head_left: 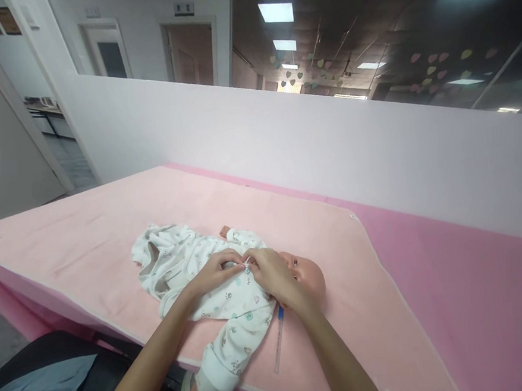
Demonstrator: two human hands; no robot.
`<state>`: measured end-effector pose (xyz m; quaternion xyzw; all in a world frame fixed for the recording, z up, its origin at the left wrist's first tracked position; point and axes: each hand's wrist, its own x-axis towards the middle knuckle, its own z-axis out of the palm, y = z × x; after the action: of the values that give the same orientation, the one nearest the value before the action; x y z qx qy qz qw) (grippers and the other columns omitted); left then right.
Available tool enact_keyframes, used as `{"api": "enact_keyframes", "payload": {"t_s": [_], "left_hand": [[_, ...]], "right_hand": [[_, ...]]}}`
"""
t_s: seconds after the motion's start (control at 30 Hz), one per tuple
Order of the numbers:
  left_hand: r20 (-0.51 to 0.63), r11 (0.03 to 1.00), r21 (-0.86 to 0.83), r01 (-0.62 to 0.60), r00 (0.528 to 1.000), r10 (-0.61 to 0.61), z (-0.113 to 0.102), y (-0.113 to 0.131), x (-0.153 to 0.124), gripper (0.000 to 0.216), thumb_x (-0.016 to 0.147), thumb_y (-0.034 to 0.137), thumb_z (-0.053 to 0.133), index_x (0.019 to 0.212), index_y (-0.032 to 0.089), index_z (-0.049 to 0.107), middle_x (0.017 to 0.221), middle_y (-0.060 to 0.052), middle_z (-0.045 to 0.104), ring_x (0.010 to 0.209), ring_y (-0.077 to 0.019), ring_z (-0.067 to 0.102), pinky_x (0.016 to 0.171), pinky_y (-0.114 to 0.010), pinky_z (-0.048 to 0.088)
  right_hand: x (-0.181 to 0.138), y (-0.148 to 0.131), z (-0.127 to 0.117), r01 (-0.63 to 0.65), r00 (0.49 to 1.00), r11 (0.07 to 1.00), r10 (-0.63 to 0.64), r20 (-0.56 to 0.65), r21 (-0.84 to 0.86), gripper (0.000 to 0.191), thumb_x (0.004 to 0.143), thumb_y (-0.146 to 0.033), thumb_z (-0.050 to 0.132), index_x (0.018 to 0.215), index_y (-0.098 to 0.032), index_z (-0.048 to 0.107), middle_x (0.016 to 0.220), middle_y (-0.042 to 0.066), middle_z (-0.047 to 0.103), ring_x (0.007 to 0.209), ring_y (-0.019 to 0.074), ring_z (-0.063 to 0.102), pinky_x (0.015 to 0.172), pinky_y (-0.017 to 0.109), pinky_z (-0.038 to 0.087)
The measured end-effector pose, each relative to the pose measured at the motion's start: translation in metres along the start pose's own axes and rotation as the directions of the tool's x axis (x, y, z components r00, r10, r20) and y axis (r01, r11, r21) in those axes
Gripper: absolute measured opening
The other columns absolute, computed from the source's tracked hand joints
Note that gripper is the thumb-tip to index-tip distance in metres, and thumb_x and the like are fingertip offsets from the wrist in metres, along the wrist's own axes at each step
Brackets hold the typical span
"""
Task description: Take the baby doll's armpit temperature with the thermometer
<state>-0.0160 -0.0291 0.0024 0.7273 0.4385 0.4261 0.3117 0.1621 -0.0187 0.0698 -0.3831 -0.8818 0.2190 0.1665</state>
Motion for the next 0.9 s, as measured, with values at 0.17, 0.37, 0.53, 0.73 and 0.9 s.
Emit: {"api": "enact_keyframes", "payload": {"t_s": [0.17,0.37,0.53,0.73,0.9], "left_hand": [[-0.004,1.0,-0.01,0.004,1.0,-0.004,0.0,0.003,-0.001,0.023,0.078,0.038,0.058,0.079,0.017,0.067,0.086,-0.005,0.062,0.083,-0.0178,0.056,0.076,-0.028,0.044],[0.014,1.0,0.002,-0.011,1.0,0.011,-0.002,0.004,-0.001,0.022,0.077,0.037,0.06,0.08,0.016,0.066,0.09,-0.005,0.062,0.085,-0.018,0.057,0.08,-0.029,0.043],[0.04,0.998,0.044,-0.033,0.999,0.031,-0.003,0.007,-0.002,0.025,0.068,0.036,0.069,0.082,0.017,0.063,0.089,-0.005,0.062,0.087,-0.019,0.056,0.082,-0.03,0.043],[0.036,0.998,0.06,-0.025,0.999,0.022,-0.002,0.007,-0.001,0.022,0.07,0.035,0.067,0.082,0.017,0.063,0.09,-0.005,0.063,0.087,-0.019,0.056,0.082,-0.031,0.043],[0.025,0.998,0.056,-0.026,0.999,0.024,-0.002,0.008,-0.001,0.021,0.069,0.034,0.067,0.08,0.017,0.063,0.087,-0.005,0.063,0.085,-0.0188,0.056,0.081,-0.03,0.044]], "right_hand": [[-0.001,-0.003,-0.005,-0.002,1.0,0.999,0.001,0.027,0.052,0.028,0.08,-0.008,0.043,0.097,-0.022,0.06,0.077,-0.001,0.061,0.074,0.0123,0.053,0.057,0.02,0.028],[-0.001,-0.005,-0.007,-0.039,0.998,0.996,0.035,0.051,0.086,0.027,0.079,-0.008,0.042,0.093,-0.022,0.061,0.073,-0.002,0.06,0.068,0.0108,0.052,0.059,0.02,0.029],[-0.001,-0.001,-0.002,-0.039,0.999,0.995,0.038,0.02,0.097,0.026,0.078,-0.009,0.044,0.093,-0.022,0.06,0.078,-0.002,0.062,0.071,0.0109,0.053,0.058,0.02,0.03],[0.0,0.004,0.006,-0.04,0.999,0.996,0.041,-0.012,0.084,0.026,0.078,-0.008,0.042,0.092,-0.023,0.058,0.074,-0.002,0.061,0.072,0.0114,0.054,0.054,0.02,0.027],[0.0,0.004,0.007,-0.047,0.996,0.998,0.049,-0.073,0.037,0.023,0.078,-0.006,0.042,0.09,-0.021,0.056,0.08,0.0,0.061,0.072,0.0111,0.053,0.056,0.02,0.027]]}}
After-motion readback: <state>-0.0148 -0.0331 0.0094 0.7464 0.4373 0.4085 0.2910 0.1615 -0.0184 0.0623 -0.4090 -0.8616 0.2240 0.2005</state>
